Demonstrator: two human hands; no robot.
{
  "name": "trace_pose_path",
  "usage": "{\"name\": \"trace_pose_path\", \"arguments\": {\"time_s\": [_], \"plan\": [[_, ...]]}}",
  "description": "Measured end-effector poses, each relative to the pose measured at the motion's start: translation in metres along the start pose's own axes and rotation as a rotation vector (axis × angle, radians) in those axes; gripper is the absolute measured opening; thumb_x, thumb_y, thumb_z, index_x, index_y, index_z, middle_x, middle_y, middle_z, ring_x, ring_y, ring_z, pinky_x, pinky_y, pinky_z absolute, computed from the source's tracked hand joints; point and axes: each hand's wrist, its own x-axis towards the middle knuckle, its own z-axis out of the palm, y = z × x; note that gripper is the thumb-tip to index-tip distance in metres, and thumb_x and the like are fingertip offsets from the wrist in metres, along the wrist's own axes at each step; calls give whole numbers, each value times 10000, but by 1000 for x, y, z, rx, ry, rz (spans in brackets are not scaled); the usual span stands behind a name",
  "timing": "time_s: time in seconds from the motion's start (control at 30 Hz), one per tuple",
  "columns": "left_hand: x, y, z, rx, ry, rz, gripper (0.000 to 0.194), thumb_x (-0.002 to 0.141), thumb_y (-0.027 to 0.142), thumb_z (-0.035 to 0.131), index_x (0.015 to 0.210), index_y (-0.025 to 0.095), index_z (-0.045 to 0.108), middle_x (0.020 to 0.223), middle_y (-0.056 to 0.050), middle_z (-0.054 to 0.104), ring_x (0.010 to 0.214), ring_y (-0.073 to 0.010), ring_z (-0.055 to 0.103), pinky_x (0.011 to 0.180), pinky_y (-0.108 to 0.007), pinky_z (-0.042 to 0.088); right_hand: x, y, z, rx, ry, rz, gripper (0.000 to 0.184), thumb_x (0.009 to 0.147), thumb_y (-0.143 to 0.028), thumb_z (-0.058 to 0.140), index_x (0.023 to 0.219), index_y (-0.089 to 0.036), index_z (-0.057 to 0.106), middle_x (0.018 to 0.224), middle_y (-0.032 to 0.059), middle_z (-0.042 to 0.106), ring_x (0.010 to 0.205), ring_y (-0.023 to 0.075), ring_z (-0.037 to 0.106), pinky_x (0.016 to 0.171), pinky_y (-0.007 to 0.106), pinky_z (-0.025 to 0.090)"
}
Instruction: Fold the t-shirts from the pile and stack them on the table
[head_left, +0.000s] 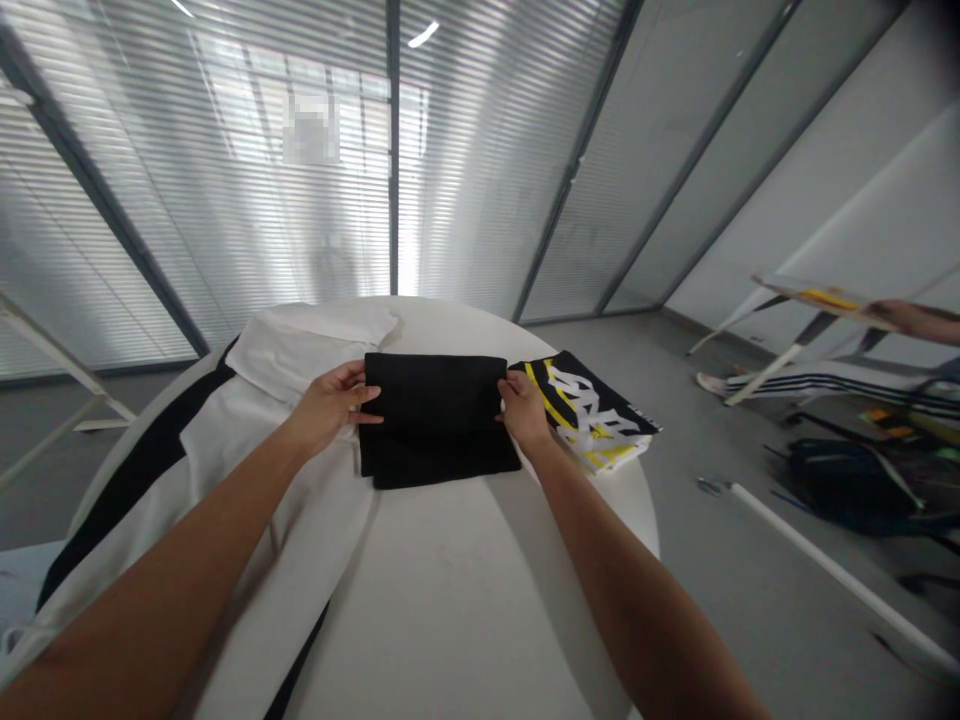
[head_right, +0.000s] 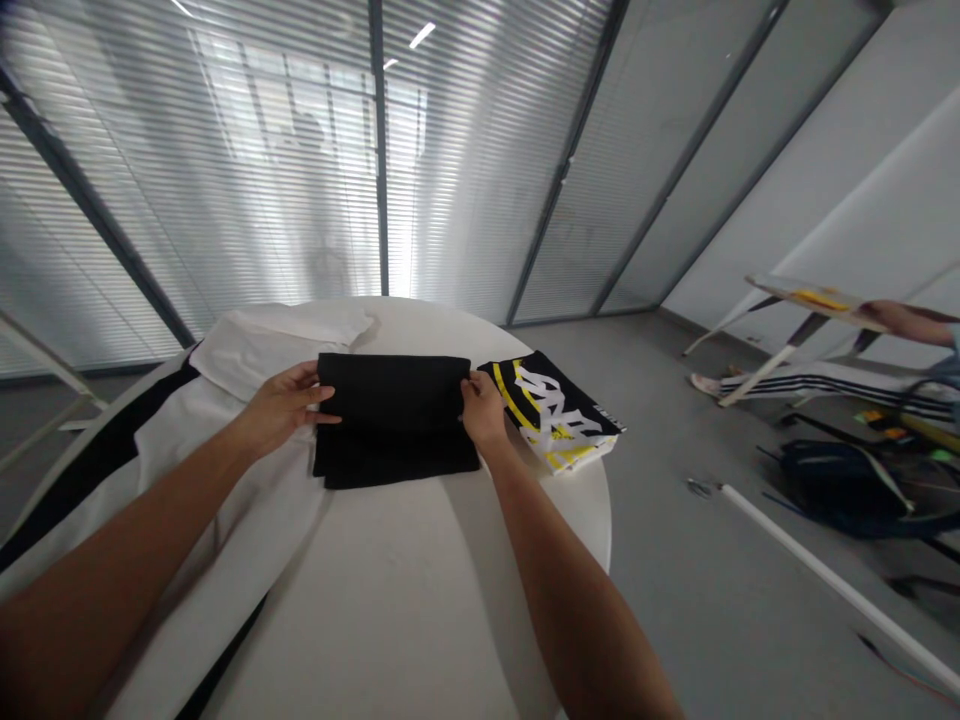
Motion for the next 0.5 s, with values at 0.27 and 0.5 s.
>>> {"name": "trace_pose_path", "arguments": {"time_s": [0.27, 0.5], "plan": [[4, -7, -4, 120, -13, 161, 346, 540, 137, 808, 878, 174, 744, 960, -53, 743, 923, -203, 678, 906, -365, 529, 1, -7, -1, 315, 4, 75, 225, 779, -412, 498, 924, -241, 518, 975, 32, 630, 1004, 205, 612, 815, 380, 573], [2, -13, -3, 225, 51, 26, 241, 585, 213, 564, 738, 180, 747, 1001, -64, 742, 760, -191, 661, 582, -271, 485, 4, -3, -5, 291, 56, 198, 193, 631, -267, 465, 729, -189, 612, 911, 75, 721, 921, 250, 662, 722, 340, 540]]}}
